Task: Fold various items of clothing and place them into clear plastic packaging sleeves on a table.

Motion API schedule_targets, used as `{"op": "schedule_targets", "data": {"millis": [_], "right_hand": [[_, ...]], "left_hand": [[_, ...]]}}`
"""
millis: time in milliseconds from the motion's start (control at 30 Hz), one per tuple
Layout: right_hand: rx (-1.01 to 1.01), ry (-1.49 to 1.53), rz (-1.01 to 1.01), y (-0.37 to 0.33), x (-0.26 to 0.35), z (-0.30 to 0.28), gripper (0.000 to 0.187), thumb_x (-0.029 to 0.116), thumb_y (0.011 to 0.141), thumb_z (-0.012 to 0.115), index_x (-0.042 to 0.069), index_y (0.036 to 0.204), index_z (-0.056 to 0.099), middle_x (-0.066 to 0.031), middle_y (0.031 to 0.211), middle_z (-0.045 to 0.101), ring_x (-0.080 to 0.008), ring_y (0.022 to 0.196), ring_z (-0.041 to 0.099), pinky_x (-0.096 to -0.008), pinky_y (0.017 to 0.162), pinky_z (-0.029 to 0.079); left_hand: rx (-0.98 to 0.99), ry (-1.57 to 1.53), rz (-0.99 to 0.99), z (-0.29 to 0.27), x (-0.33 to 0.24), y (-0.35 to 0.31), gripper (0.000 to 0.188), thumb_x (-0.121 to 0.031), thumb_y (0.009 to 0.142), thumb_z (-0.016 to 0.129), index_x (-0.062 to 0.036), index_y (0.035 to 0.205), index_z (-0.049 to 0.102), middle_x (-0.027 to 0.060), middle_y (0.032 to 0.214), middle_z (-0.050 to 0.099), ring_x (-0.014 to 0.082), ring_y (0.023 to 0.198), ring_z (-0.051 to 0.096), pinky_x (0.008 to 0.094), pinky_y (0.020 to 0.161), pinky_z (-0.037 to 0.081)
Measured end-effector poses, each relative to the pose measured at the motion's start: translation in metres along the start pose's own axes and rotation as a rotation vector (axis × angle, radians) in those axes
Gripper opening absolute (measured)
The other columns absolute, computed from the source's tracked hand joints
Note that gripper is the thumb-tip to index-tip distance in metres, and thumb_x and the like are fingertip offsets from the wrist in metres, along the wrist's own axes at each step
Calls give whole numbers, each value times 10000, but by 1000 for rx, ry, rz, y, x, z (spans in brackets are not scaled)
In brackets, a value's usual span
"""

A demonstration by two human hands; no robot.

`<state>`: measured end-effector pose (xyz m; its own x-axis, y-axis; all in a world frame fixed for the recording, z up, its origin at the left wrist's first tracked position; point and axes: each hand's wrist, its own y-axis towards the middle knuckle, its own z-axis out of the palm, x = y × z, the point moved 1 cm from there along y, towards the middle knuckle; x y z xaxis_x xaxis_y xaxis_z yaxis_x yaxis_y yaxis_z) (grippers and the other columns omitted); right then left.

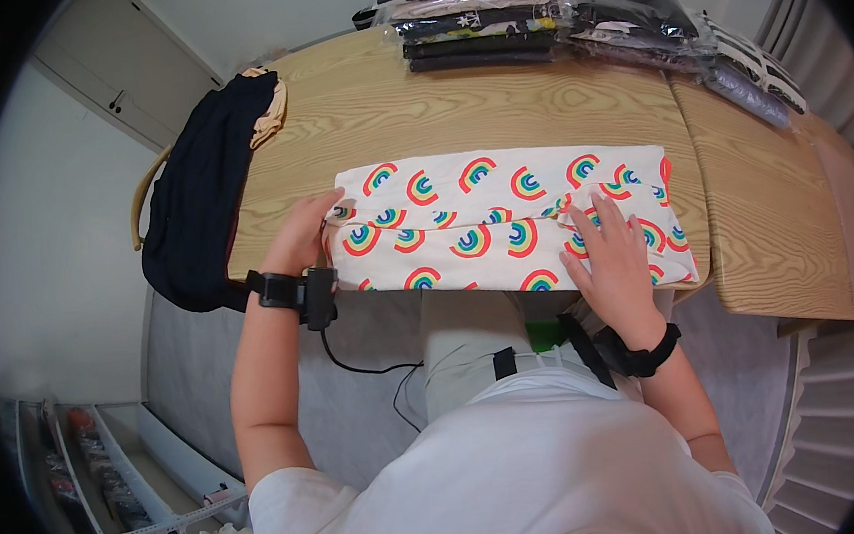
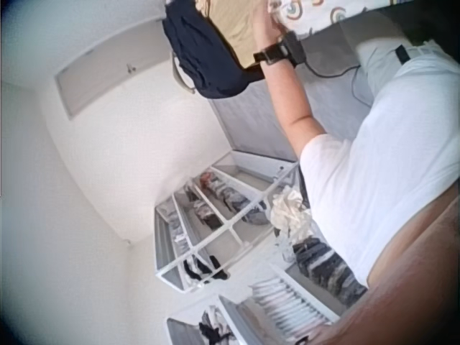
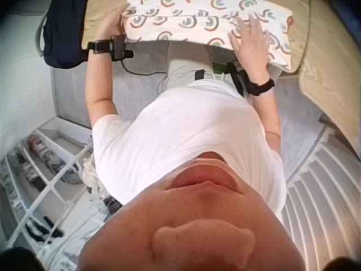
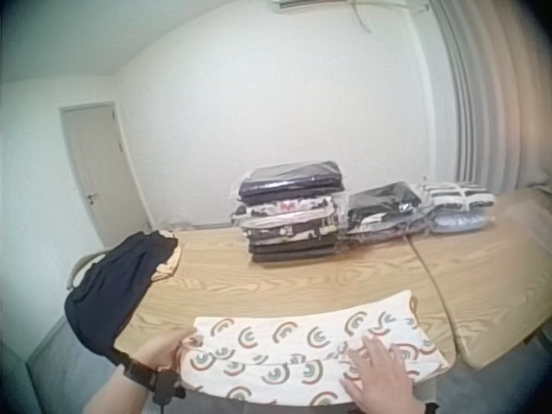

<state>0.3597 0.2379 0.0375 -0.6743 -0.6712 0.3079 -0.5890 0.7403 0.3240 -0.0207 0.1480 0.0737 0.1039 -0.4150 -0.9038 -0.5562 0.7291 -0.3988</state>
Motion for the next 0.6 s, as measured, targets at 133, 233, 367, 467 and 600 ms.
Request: {"op": "schedule_targets", "data": {"millis": [133,233,367,467,600], "right_hand": [[13,-26,-18,-1,-1,-1,495,306,833,623,102,1268,505,-184,1385,382,-314,1285,367,-526,1026,276],[16,-45,-20,0,-2,-1,498,315,835,621,107,1272,502,-184,1387,378,-315,1286,366,-526,1028,277],[65,-8,-39,0,-10,-5,487,313,844,610,120,1277,502,-166,1392,380,-313,1284,368,-523,1031,283],[84,-21,-58,-2,-17,-6,486,315,850,598,134,1289,496,-140,1397,387,-306,1285,369,-519,1034,282],[55,-27,-67,-3,-17,-4,483,320,855,586,140,1295,494,-126,1397,396,-303,1286,371,-513,1036,279]], "left_hand": [[188,-217,-247,2,-2,-12,352,-149,879,595,30,1169,508,146,1053,639,183,879,647,327,779,536],[234,-101,-234,8,-1,-23,340,-124,878,596,37,1165,515,149,1057,645,196,884,653,347,763,542],[246,-88,-166,8,4,-24,341,-77,875,583,42,1184,500,154,1083,636,209,910,650,366,759,540],[184,-4,-95,2,20,-16,360,-126,893,572,34,1203,485,166,1110,623,226,908,652,377,772,537],[233,-388,-262,6,11,-22,373,-282,906,566,13,1132,528,188,1050,644,241,834,678,362,716,569]]}}
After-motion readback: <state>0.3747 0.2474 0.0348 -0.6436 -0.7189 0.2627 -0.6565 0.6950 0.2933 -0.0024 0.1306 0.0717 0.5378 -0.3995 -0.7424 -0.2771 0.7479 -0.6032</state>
